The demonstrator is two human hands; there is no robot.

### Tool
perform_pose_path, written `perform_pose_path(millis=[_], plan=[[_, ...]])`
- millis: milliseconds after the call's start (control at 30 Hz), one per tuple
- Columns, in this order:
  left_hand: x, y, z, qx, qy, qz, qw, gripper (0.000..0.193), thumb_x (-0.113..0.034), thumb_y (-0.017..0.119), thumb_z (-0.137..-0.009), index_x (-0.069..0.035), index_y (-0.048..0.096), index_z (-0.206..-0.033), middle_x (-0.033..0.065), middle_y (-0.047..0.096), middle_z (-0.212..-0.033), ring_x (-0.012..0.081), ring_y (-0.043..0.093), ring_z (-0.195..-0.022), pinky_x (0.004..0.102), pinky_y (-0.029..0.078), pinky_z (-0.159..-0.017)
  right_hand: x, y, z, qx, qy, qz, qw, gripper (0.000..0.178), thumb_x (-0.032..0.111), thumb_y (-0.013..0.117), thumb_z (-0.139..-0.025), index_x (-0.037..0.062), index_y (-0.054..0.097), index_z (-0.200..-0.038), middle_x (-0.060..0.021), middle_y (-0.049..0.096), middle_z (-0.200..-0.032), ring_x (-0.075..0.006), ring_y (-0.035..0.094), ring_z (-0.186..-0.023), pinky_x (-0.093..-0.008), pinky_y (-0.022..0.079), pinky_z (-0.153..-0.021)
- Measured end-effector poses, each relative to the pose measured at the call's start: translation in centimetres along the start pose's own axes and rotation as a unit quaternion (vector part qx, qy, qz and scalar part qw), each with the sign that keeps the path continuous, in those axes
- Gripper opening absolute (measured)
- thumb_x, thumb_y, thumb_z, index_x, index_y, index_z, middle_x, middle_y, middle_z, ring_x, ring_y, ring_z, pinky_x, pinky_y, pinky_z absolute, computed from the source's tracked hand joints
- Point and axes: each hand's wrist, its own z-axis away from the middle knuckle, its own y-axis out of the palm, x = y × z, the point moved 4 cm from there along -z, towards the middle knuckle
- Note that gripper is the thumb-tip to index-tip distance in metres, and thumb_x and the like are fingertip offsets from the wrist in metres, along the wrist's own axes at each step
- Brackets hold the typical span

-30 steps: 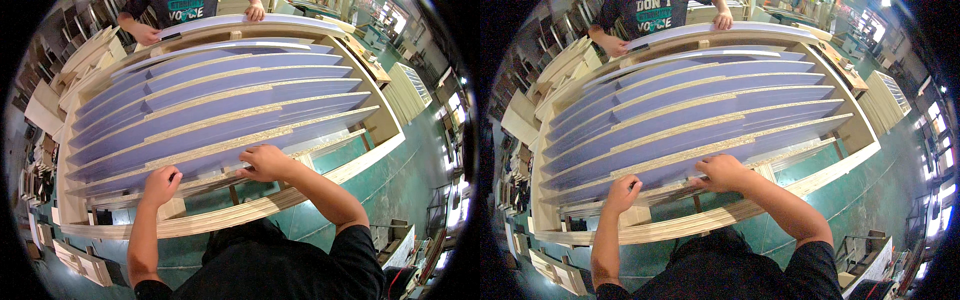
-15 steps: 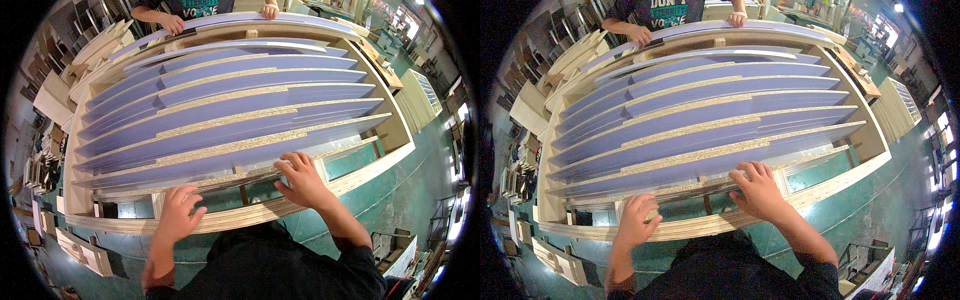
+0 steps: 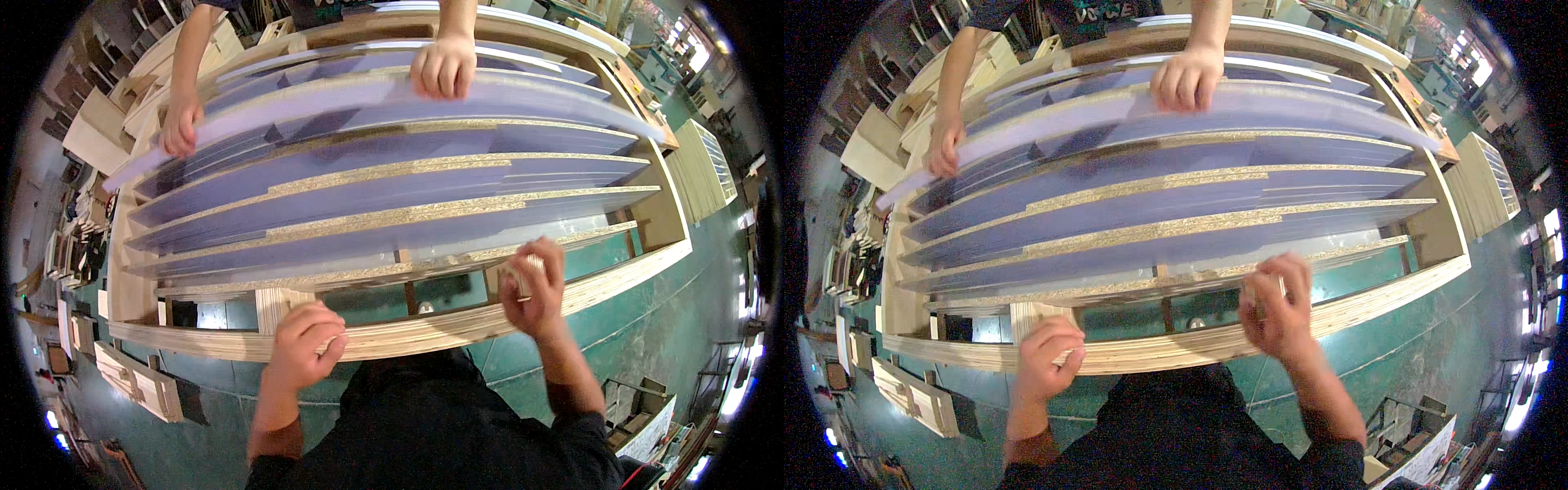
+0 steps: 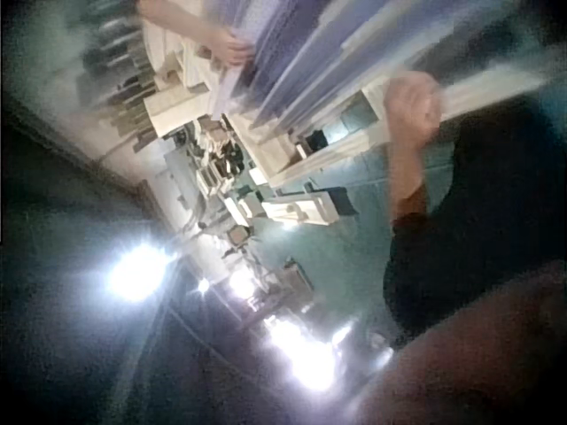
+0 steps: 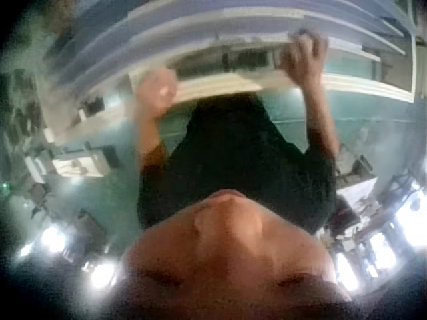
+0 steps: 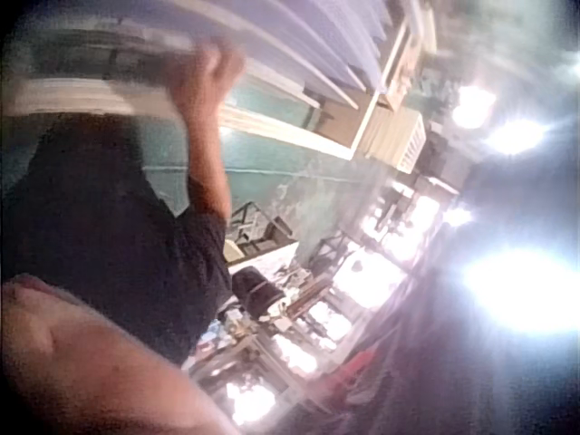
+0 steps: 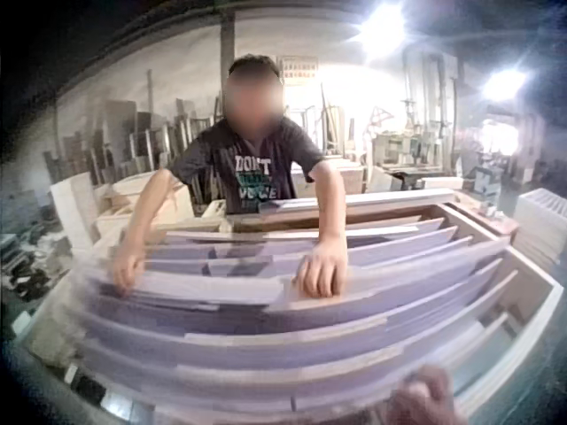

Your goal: The person uses a pneumatic nail gun to fasten thin wooden strips to a large curved wooden frame. They repeatedly position the strips and drive nails into the joints, occasionally adjusting the frame or retrieving more materials from a nearby table.

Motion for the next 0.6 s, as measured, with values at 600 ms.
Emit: perform_pose_path(millis=[600], plan=[[7.5,1.1,-8.4,0.136,-0.077,-0.095,0.983,0.026,-0.030,0.074,-0.092,-0.006,0.072,-0.102,0.0121,0.071,-0.102,0.0344,0.069,-0.095,0.0450,0.055,-0.085,-10.2,3.5,-7.4,0.241,0.054,0.112,0.963,0.041,0.013,0.075,-0.082,0.0079,0.066,-0.122,-0.0143,0.066,-0.110,-0.0366,0.062,-0.109,-0.0478,0.046,-0.100]])
